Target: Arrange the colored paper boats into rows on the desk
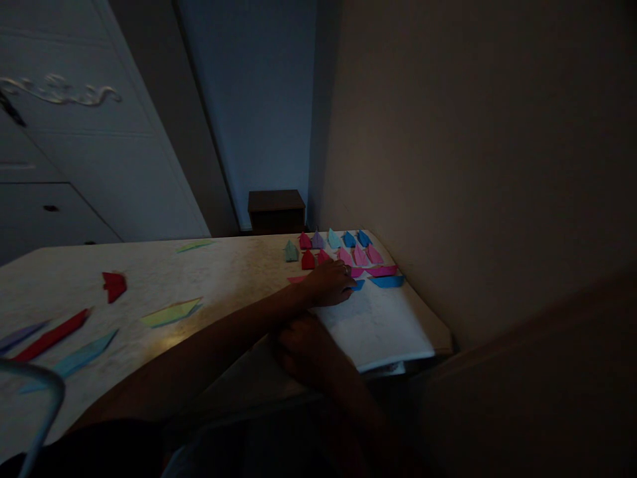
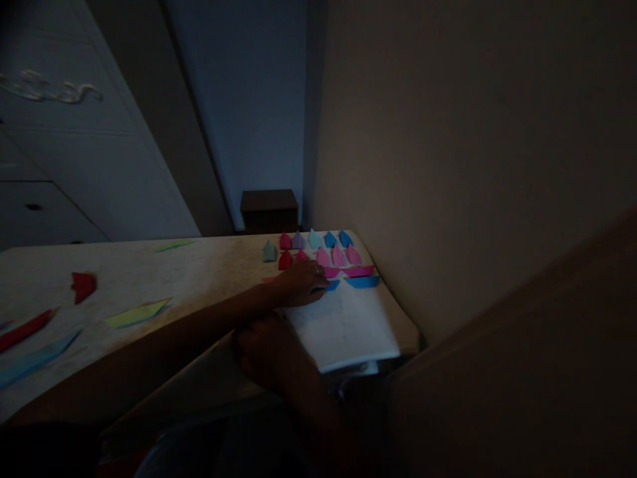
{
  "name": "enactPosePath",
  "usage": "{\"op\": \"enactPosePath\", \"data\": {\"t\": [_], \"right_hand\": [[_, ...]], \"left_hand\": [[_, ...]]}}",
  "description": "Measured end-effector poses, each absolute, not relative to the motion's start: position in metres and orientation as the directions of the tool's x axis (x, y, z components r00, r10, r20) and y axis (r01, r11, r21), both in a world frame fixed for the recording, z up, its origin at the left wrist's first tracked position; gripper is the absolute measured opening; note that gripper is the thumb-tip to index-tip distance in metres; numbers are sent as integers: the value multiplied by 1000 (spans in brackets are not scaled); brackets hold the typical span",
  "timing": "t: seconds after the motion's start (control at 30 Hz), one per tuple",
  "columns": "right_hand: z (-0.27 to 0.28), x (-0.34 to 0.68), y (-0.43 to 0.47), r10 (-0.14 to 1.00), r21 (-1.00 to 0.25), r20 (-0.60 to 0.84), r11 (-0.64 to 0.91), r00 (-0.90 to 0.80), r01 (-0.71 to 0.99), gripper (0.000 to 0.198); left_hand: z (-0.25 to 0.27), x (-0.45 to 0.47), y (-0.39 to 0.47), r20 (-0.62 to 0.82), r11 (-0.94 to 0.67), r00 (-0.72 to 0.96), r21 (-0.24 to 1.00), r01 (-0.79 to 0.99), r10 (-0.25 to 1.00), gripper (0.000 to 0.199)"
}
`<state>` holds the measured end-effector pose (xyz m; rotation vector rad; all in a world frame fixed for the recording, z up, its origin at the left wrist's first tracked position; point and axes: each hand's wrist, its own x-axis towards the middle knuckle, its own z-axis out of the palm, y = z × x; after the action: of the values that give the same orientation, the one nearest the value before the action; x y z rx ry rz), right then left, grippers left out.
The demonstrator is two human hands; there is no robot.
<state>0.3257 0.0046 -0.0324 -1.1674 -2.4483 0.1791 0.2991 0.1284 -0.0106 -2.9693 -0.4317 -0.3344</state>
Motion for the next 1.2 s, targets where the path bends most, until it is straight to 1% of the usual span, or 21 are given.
{"op": "enactPosePath", "data": {"t": [0.13,0.27,0.37,0.5,0.57,0.63,0.7,0.77,0.87,0.97,1.03,1.13,1.2], "right_hand": [[-34,325,6,761,-280,318,645,-565,711,10],[-38,325,7,751,-273,352,653,-558,707,8],[-42,325,9,743,-268,372,660,-557,702,7],[-43,326,11,732,-281,404,670,-549,687,13],[-41,326,11,736,-306,414,667,-536,679,15],[-38,326,10,742,-335,423,662,-520,671,13],[-35,326,9,749,-353,419,656,-514,667,13],[-33,326,7,748,-357,405,659,-526,662,14],[-32,326,6,720,-356,430,690,-545,630,15],[-33,326,6,700,-360,469,708,-538,608,18],[-34,326,6,699,-360,469,710,-541,605,19],[-33,325,10,707,-366,450,703,-545,610,19],[-30,322,15,715,-367,412,698,-565,615,20]], "left_hand": [[-10,298,128,254,-937,917,-85,338,307,27],[-5,291,125,299,-922,889,-64,382,347,31],[2,280,119,319,-907,866,-38,418,386,29],[13,255,108,362,-874,813,6,487,456,25],[18,237,100,392,-845,767,53,532,508,21],[20,216,89,405,-798,703,131,588,585,16],[20,192,75,391,-737,632,234,634,669,12],[17,165,59,359,-676,574,334,657,736,13],[6,121,35,325,-603,508,422,677,797,12],[-6,79,16,275,-536,460,458,709,844,12],[-11,57,5,261,-516,446,481,709,856,14],[-16,33,-6,267,-506,433,527,683,861,15],[-19,24,-11,276,-493,411,553,672,869,15]]}}
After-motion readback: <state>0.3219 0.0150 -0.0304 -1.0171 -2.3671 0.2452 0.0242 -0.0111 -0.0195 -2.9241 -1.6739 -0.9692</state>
